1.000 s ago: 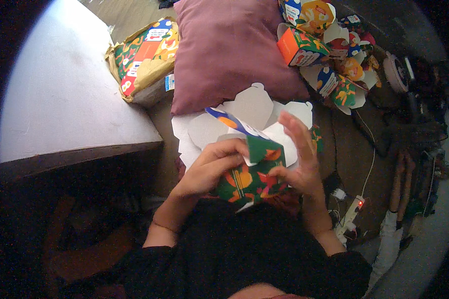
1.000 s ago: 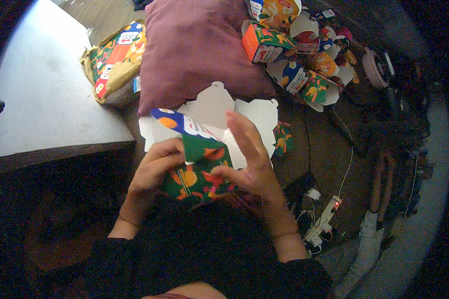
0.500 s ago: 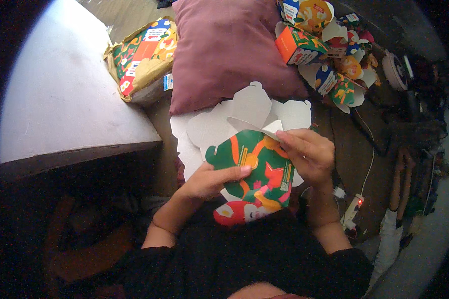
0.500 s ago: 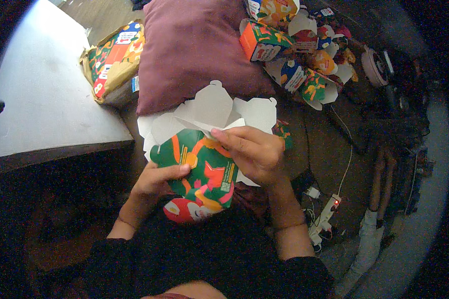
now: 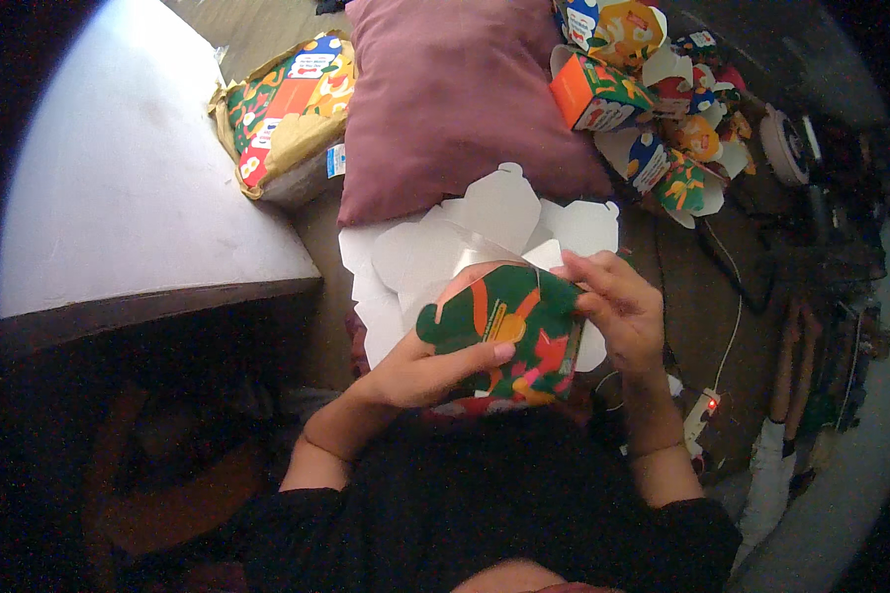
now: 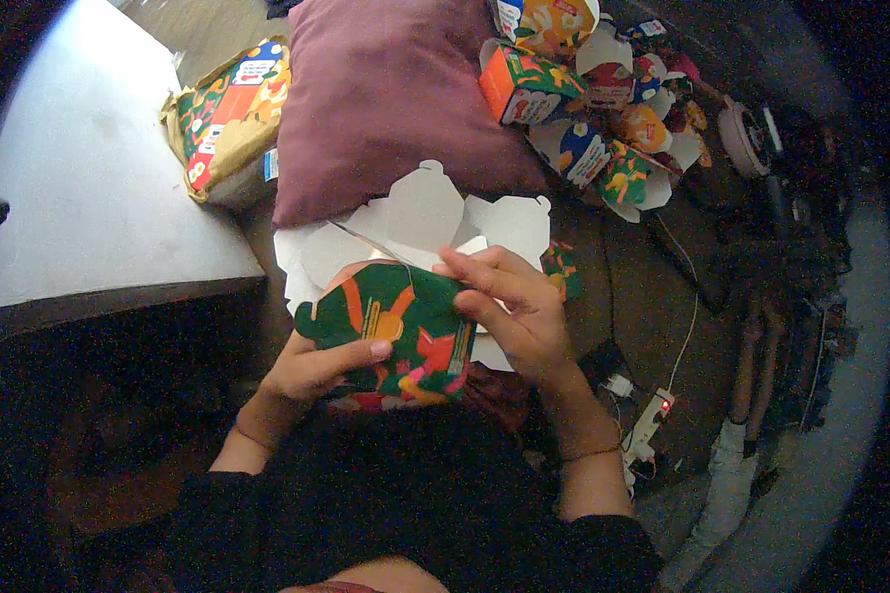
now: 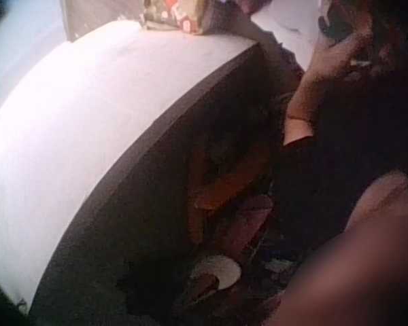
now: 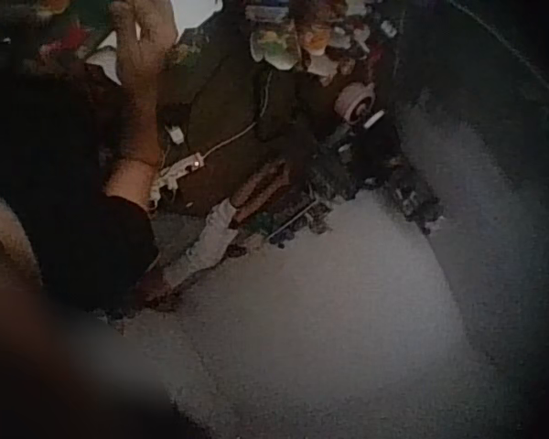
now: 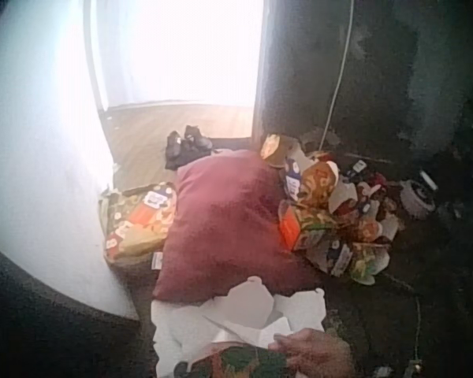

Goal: The person folds and assembles small colorful paper boxes from flat cutouts. They repeatedly fold flaps, tuck tabs, and form the box shape, then place finished boxes aside. The person also handles a stack of white paper cutouts, separating and folding them.

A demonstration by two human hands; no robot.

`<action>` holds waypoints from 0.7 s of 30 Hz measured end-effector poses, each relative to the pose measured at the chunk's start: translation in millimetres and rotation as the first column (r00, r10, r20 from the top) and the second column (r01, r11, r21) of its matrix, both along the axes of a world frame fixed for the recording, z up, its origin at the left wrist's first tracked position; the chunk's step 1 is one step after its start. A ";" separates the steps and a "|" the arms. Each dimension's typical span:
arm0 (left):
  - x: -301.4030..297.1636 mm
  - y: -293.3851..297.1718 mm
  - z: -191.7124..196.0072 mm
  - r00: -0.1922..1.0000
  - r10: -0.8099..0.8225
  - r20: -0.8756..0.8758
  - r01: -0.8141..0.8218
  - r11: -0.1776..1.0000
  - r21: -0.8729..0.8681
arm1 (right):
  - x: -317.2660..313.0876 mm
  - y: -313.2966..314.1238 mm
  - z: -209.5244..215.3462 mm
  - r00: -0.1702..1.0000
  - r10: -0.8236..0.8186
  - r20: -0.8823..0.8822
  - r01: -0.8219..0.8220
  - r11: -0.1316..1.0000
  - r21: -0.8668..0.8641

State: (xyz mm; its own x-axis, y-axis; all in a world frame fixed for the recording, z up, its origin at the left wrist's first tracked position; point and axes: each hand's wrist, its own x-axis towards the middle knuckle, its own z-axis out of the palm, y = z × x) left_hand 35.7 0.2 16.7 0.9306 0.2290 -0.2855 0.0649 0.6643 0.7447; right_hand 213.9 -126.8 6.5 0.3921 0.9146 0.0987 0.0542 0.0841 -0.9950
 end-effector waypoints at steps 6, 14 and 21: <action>5.6 -0.5 -8.9 0.975 -0.143 0.168 0.122 0.984 0.128 | -8.8 -9.9 10.4 0.976 -0.068 0.207 0.043 0.991 0.124; 8.5 0.1 -31.1 0.963 -0.058 0.265 0.129 0.957 -0.259 | -15.4 -8.9 11.4 0.988 -0.043 0.149 0.018 0.986 0.167; -4.5 1.0 -41.9 0.963 0.020 0.270 0.076 0.937 -0.340 | -6.1 -6.2 3.2 0.927 0.221 0.304 -0.241 0.970 0.031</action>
